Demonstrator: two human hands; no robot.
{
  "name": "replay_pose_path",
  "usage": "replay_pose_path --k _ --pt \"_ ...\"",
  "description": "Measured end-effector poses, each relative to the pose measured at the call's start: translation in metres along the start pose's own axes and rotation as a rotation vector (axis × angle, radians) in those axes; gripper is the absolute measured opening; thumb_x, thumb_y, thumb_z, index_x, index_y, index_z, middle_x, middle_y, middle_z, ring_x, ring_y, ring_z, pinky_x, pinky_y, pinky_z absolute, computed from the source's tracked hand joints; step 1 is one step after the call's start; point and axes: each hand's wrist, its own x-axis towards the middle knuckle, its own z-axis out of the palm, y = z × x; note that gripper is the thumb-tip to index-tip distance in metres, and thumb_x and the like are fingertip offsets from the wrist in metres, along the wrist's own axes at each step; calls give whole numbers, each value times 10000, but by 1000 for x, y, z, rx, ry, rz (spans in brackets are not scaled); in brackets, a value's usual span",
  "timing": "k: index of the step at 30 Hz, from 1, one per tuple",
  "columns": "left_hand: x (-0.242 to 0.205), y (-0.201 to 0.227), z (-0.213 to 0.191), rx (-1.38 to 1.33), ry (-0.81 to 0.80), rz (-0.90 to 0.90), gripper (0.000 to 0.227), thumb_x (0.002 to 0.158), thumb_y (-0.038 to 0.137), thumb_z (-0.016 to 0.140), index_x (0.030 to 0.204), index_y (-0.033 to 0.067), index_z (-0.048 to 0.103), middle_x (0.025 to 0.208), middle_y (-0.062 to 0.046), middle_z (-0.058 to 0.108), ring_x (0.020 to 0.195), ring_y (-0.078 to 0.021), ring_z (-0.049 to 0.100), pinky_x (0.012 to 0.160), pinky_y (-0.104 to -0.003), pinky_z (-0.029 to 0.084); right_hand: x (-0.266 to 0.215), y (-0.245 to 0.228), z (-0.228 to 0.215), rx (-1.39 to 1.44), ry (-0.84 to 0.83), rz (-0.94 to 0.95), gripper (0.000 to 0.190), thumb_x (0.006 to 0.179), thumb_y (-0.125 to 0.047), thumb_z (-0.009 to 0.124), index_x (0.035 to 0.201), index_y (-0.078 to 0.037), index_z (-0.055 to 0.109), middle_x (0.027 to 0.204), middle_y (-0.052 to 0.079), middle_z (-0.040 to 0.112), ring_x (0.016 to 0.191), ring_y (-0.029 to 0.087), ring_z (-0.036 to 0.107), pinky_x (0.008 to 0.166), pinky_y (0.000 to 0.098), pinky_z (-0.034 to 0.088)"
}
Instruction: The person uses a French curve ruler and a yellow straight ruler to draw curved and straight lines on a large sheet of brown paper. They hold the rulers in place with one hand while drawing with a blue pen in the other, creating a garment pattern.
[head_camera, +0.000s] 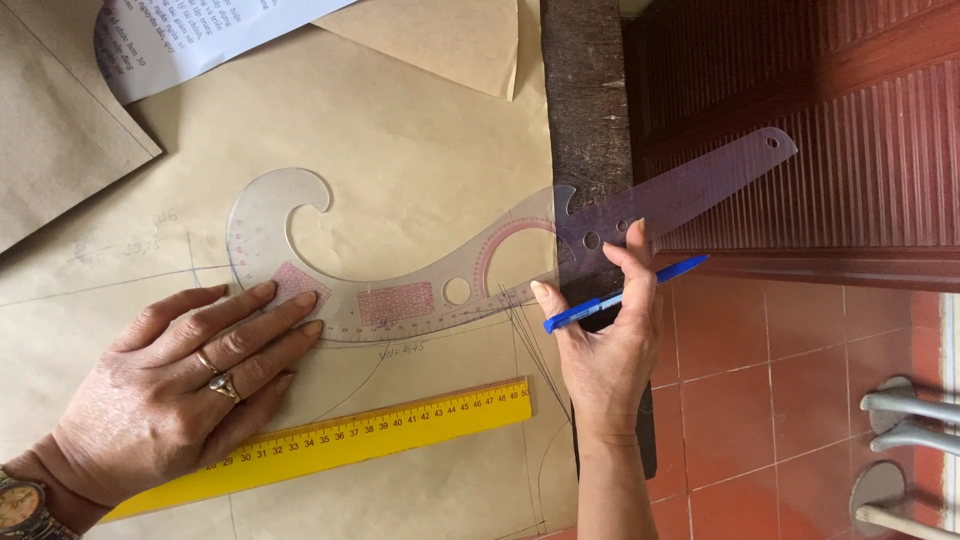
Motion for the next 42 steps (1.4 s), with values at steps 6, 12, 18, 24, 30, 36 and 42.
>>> replay_pose_path --k 6,12,18,24,30,36,42 --pt "-3 -4 1 -13 -26 -4 371 942 252 503 1276 107 577 1370 -50 562 1225 -235 569 1020 -389 414 -1 3 1 29 12 7 549 763 -189 805 1200 -94 487 1487 162 422 1370 305 443 1116 377 360" --pt "12 -41 1 -174 -92 133 296 946 128 483 1215 132 607 1269 -27 627 1095 -231 608 892 -385 456 -2 3 0 -48 31 -83 551 773 -208 812 1202 -33 513 1459 219 456 1327 344 477 1071 394 376" --pt "65 -59 -6 -352 -401 253 241 738 -100 651 901 73 687 1016 -70 665 899 -227 647 784 -379 575 -3 -3 -1 -36 -10 -18 546 789 -213 794 1212 -50 490 1500 181 414 1347 341 436 1031 422 406" --pt "113 -55 4 -118 -871 264 82 874 132 654 821 90 607 875 -27 621 730 -205 651 602 -358 559 -4 1 0 -53 4 -48 549 782 -202 809 1208 -47 499 1489 202 428 1336 358 453 1017 419 421" --pt "137 -49 37 103 -695 673 1010 530 273 861 1415 201 379 1522 -51 301 1347 -267 255 1001 -455 295 -3 3 -1 -49 28 -78 538 772 -215 814 1188 -54 514 1471 198 448 1319 363 482 1037 419 411" --pt "157 -25 45 270 -933 769 1053 687 189 790 1504 276 131 1605 104 10 1473 -203 -77 1131 -522 121 -3 2 0 -73 36 -44 546 755 -236 821 1180 -84 513 1475 144 455 1323 335 483 1022 416 415" --pt "164 -3 22 434 -1022 698 882 853 110 649 1516 316 106 1603 165 53 1480 -161 25 1162 -542 184 -2 4 1 -132 51 78 635 696 -328 853 1225 -175 537 1465 75 475 1315 272 461 1061 392 389"
